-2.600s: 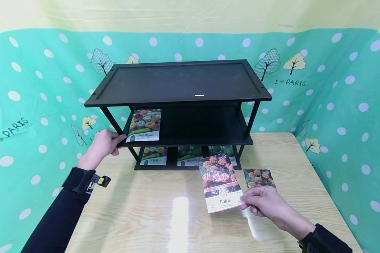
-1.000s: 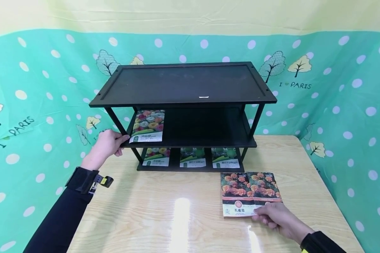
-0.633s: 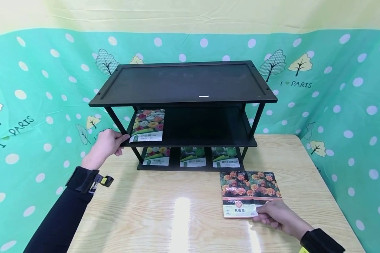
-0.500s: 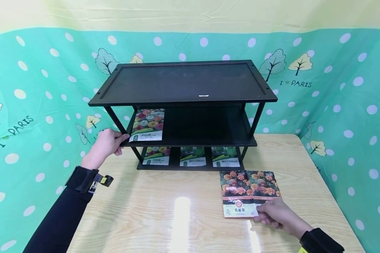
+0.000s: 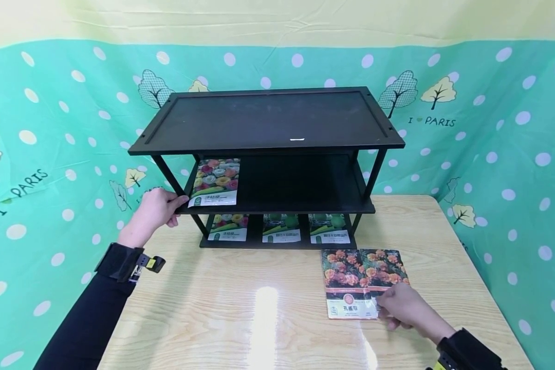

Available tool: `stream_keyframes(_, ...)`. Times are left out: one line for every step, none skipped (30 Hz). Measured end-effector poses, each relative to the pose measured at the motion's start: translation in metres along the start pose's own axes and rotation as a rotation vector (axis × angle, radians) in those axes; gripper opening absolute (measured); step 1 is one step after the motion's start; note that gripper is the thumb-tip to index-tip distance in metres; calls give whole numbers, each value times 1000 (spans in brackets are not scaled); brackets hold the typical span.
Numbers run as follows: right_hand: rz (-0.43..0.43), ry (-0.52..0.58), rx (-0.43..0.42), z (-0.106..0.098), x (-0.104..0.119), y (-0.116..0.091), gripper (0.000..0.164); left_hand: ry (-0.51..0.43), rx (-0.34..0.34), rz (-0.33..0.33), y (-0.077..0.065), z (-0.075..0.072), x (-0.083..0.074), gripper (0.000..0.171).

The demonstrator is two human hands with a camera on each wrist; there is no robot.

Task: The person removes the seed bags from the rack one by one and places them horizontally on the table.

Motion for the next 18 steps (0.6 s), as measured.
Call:
stream_keyframes(-7,-14,1,-1,3,0,22,0,-1,1,0,0,0,42)
stream_keyframes(-13,-30,-2,-2,7,0,22,0,-2,1,0,0,0,42)
stream_keyframes(-27,-44,-3,-3,11,0,22,0,-4,3,0,0,1,42)
stream_keyframes(-41,-62,-6,-5,16,0,22,2,-5,6,-1,-1,0,42)
stream_keyframes(-62,-76,-6,-6,22,0,22,4,-7,8,-1,-1,0,42)
stream_keyframes(-89,-92,-5,-8,29,-1,23,6,-8,10,-1,-1,0,42)
stream_keyframes(-122,-107,-2,-9,38,-2,25,7,-9,11,-1,-1,0,42)
stream_keyframes(-156,-126,-3,-11,48,-4,26,12,-13,14,-1,-1,-1,42)
stream_keyframes(-192,-143,2,-12,58,-5,27,18,-17,18,-1,-2,-2,42)
stream_keyframes(-218,-157,3,-14,68,-8,30,21,-20,22,-2,-2,-2,42)
stream_keyframes(-242,-172,2,-15,78,-11,32,24,-24,27,-2,-2,-3,41)
stream_keyframes(-266,-192,2,-16,88,-14,34,29,-28,33,-2,-2,-4,41)
stream_keyframes(-286,-207,4,-16,98,-16,37,34,-32,38,-2,-3,-5,41)
stream_keyframes(-311,-214,8,-17,107,-20,37,39,-35,42,-3,-3,-6,42)
stream_keyframes(-329,-216,14,-16,117,-23,39,41,-34,44,-3,-3,-6,42)
stream_keyframes(-346,-219,20,-15,126,-26,40,43,-30,44,-3,-3,-6,42)
stream_keyframes(-378,-224,30,-14,137,-30,38,47,-24,42,-3,-3,-5,43)
stream_keyframes(-408,-227,44,-12,147,-33,37,48,-14,34,-3,-2,-4,44)
Point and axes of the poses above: each hand's wrist, its own y-axis towards the middle knuckle, its own z-axis out of the palm, x = y × z, the point moved 10 cm from there along y, towards the middle knuckle, and after that the axes turned 11 degrees about y, right-handed, at the moved point
